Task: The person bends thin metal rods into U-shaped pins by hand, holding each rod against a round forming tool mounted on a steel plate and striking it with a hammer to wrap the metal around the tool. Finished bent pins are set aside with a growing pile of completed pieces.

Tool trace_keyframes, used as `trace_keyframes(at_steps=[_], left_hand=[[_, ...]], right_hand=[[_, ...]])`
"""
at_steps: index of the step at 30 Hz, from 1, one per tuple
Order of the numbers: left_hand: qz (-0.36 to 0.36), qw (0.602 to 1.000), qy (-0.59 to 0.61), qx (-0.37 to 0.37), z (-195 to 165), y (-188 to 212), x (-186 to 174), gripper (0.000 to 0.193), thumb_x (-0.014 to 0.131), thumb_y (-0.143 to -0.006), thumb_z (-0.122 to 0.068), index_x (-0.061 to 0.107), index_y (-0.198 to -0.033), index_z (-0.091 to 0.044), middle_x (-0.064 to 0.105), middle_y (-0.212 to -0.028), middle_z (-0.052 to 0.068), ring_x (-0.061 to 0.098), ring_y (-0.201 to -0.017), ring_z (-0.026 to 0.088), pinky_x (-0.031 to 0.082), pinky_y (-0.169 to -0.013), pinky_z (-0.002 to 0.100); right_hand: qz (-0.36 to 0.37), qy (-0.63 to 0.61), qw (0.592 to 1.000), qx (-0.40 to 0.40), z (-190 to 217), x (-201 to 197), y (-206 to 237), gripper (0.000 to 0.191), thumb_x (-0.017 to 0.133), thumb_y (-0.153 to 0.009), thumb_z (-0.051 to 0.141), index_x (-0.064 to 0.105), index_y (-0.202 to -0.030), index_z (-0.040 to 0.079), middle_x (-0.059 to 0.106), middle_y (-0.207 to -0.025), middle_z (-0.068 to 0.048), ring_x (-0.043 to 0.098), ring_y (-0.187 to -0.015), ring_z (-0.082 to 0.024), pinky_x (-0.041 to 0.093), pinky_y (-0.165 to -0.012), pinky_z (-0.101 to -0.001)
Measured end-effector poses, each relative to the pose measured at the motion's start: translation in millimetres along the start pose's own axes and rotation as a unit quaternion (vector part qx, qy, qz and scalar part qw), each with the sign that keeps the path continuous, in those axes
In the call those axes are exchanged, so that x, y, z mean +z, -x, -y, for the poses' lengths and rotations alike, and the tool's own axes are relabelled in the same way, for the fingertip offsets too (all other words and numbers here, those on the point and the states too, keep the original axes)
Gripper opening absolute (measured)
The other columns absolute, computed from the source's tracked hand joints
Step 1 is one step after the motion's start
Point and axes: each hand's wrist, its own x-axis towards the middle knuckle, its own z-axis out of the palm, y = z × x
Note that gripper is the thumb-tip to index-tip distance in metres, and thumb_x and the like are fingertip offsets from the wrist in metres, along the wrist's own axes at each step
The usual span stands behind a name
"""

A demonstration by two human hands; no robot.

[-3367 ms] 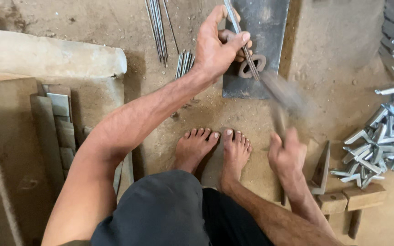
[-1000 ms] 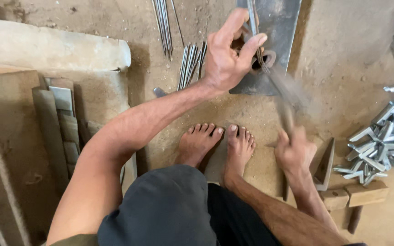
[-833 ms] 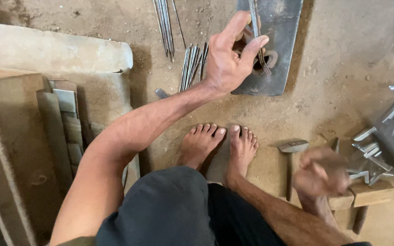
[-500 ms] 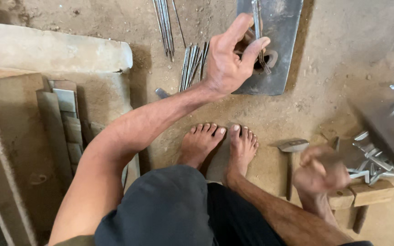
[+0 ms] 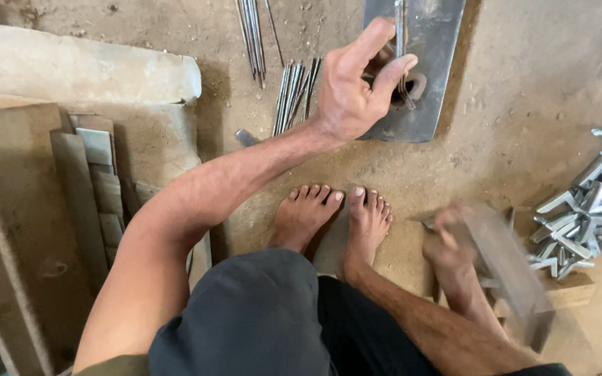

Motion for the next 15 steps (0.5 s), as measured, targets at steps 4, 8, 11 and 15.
trace_keyframes(at_steps=[4, 8, 11, 15], left_hand=[[0.002, 0.999, -0.028, 0.037, 1, -3, 0, 0.027, 0.073, -0.103, -0.010, 0.056, -0.122, -0.003, 0.069, -0.076, 0.007, 0.070, -0.065, 0.013, 0.053, -0.058, 0.029], [-0.005, 0.999, -0.040, 0.028, 0, -2, 3, 0.027, 0.075, -0.102, -0.012, 0.057, -0.121, -0.003, 0.069, -0.077, 0.007, 0.069, -0.065, 0.013, 0.054, -0.058, 0.029], [-0.003, 0.999, -0.036, 0.018, 1, 3, 3, 0.026, 0.073, -0.102, -0.012, 0.057, -0.121, -0.002, 0.069, -0.076, 0.008, 0.069, -0.064, 0.014, 0.054, -0.058, 0.030], [0.018, 0.999, -0.034, 0.037, 15, -1, 5, 0.017, 0.070, -0.106, -0.014, 0.058, -0.112, -0.005, 0.070, -0.072, 0.005, 0.072, -0.060, 0.012, 0.052, -0.050, 0.027]], right_hand=[[0.075, 0.114, 0.972, 0.191, 1, -3, 2, 0.041, 0.051, -0.111, 0.041, 0.060, -0.102, 0.002, 0.061, -0.067, -0.007, 0.046, -0.044, -0.012, 0.039, -0.033, -0.0259], [-0.131, -0.015, 0.986, -0.100, 1, -3, 1, 0.039, 0.045, -0.105, 0.038, 0.063, -0.101, 0.004, 0.060, -0.065, -0.005, 0.041, -0.041, -0.011, 0.034, -0.037, -0.0291], [-0.018, 0.061, 0.998, 0.012, 0, 8, -6, 0.036, 0.053, -0.107, 0.037, 0.063, -0.102, 0.003, 0.057, -0.060, -0.003, 0.044, -0.040, -0.012, 0.038, -0.036, -0.0305], [-0.001, 0.068, 0.996, 0.060, 3, 6, -9, 0.027, 0.060, -0.110, 0.030, 0.063, -0.102, 0.004, 0.058, -0.061, -0.001, 0.050, -0.045, -0.011, 0.043, -0.040, -0.0299]])
